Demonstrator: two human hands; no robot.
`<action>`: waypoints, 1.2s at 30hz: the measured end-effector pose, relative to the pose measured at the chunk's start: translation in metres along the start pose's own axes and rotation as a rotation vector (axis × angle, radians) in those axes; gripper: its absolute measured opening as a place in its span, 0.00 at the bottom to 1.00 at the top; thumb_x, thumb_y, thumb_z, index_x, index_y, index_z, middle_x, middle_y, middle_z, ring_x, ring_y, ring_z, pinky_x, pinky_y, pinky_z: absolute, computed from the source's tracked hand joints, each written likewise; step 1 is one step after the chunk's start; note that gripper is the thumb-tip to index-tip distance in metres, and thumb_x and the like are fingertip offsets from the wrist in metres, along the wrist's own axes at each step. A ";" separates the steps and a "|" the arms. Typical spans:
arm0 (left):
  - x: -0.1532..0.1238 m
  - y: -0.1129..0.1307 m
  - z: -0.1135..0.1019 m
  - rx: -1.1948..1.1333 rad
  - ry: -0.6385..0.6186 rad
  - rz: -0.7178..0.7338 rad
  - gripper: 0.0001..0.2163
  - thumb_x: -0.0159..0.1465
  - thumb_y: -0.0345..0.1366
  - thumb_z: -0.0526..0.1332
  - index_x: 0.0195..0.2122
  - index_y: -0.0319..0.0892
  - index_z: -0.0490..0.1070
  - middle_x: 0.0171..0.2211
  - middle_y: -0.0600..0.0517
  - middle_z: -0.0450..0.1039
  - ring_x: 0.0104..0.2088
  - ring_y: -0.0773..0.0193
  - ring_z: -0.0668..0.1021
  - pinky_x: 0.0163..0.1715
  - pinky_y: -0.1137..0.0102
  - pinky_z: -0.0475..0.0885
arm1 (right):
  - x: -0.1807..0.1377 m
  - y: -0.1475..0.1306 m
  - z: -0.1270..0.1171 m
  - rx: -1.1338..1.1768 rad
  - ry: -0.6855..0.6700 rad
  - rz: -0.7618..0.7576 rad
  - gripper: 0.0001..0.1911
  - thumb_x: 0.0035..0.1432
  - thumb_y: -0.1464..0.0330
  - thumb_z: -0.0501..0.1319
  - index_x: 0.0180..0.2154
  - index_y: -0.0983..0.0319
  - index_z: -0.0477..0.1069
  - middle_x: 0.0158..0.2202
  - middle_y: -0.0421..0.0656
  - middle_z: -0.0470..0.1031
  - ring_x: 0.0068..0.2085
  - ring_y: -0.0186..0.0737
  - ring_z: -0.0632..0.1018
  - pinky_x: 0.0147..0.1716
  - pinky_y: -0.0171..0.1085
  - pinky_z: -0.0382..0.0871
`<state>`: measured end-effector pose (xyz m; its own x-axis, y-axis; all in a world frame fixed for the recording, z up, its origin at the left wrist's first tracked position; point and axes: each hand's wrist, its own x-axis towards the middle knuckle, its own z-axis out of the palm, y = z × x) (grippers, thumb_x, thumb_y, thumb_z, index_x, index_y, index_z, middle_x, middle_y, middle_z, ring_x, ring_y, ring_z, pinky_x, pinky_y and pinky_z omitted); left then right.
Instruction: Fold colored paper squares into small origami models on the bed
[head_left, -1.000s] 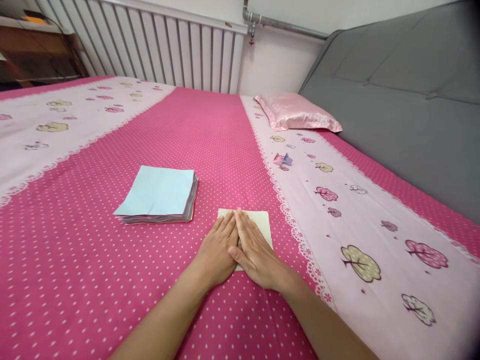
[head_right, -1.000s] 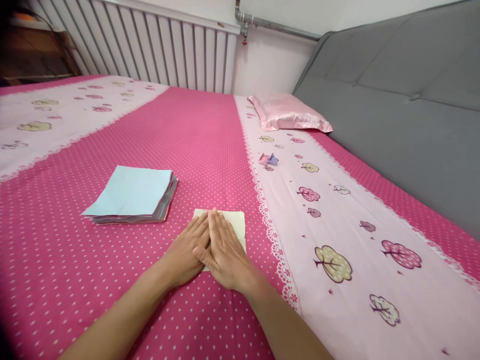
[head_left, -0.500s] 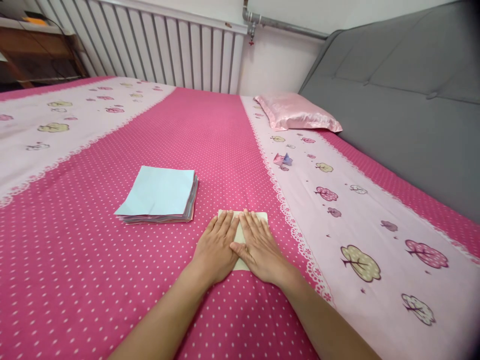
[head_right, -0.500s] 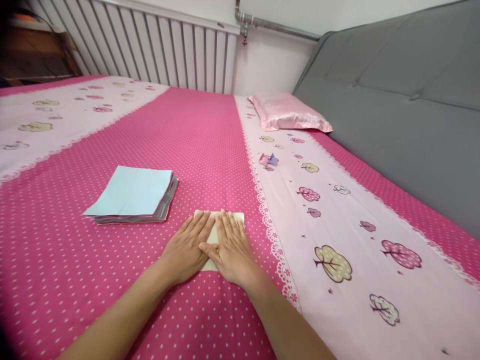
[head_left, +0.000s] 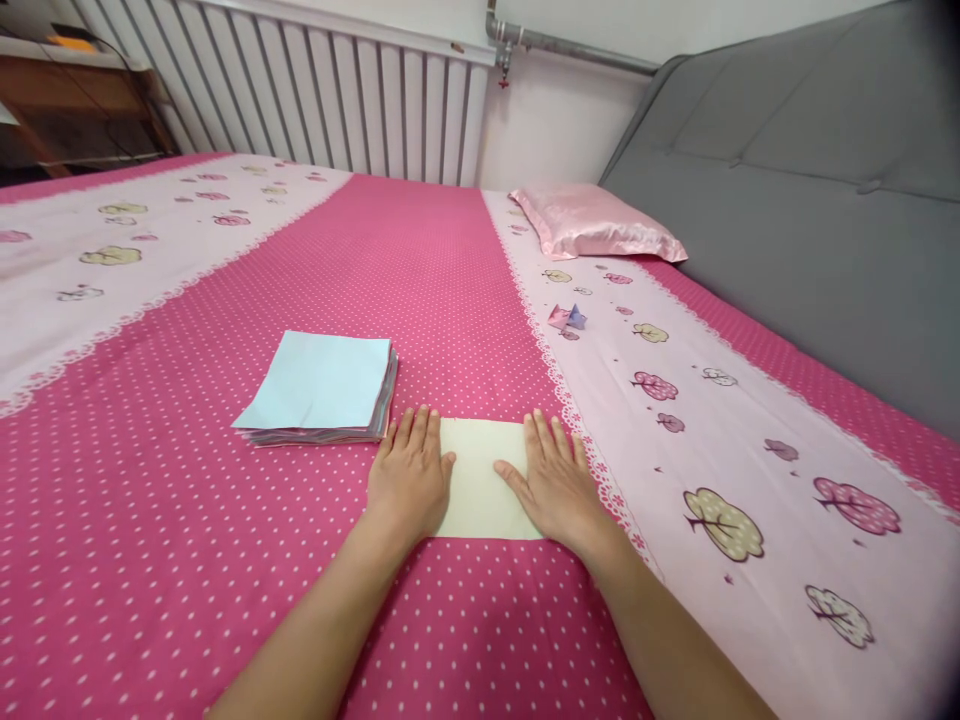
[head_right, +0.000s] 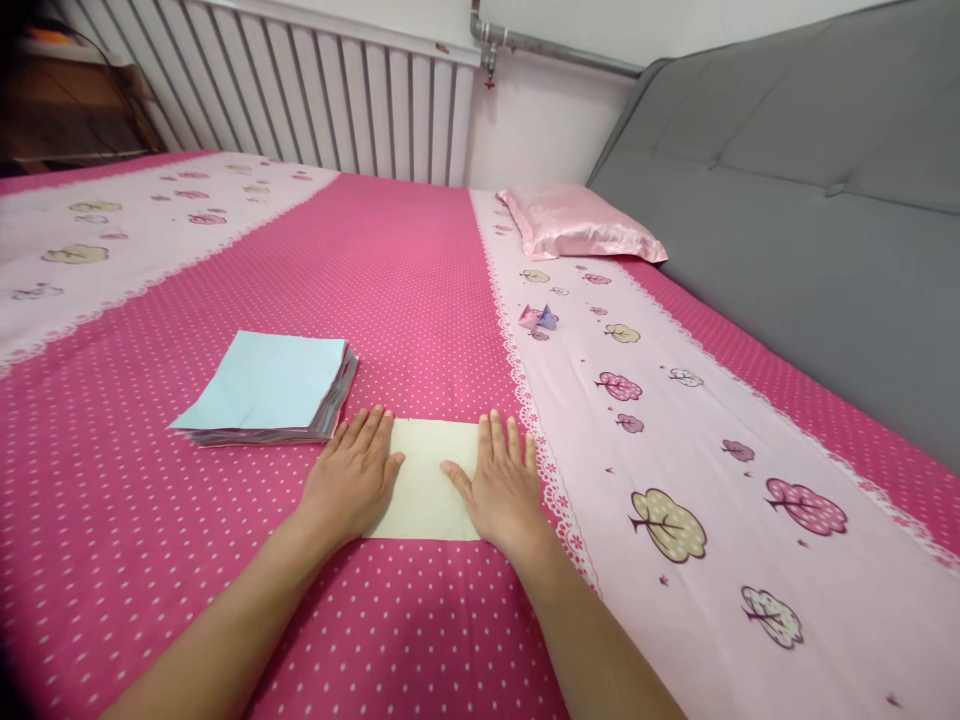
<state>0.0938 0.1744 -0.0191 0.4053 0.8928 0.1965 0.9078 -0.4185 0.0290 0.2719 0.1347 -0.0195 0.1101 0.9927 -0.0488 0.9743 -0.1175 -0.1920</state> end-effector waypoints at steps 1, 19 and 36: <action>0.001 -0.002 -0.002 0.001 0.008 -0.015 0.22 0.63 0.33 0.44 0.56 0.25 0.56 0.57 0.36 0.57 0.58 0.49 0.60 0.56 0.57 0.55 | 0.002 0.003 -0.003 0.011 0.017 0.031 0.41 0.58 0.48 0.38 0.62 0.72 0.42 0.64 0.52 0.41 0.63 0.53 0.44 0.59 0.52 0.38; 0.011 -0.007 -0.027 -0.757 -0.153 -0.208 0.22 0.60 0.32 0.48 0.57 0.37 0.59 0.39 0.45 0.74 0.39 0.57 0.74 0.38 0.67 0.66 | 0.008 0.030 -0.032 0.895 -0.152 0.218 0.31 0.53 0.64 0.57 0.58 0.59 0.52 0.24 0.38 0.71 0.27 0.36 0.74 0.30 0.36 0.67; 0.011 -0.036 -0.037 -1.249 -0.527 -0.084 0.21 0.49 0.27 0.56 0.46 0.41 0.72 0.31 0.52 0.77 0.32 0.63 0.76 0.35 0.71 0.69 | 0.011 0.049 -0.038 1.346 -0.540 -0.033 0.15 0.44 0.68 0.66 0.39 0.62 0.74 0.40 0.46 0.77 0.42 0.41 0.77 0.48 0.42 0.65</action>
<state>0.0619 0.1927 0.0182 0.6027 0.7621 -0.2367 0.3429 0.0204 0.9391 0.3281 0.1406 0.0076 -0.2906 0.9002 -0.3244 0.0227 -0.3324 -0.9429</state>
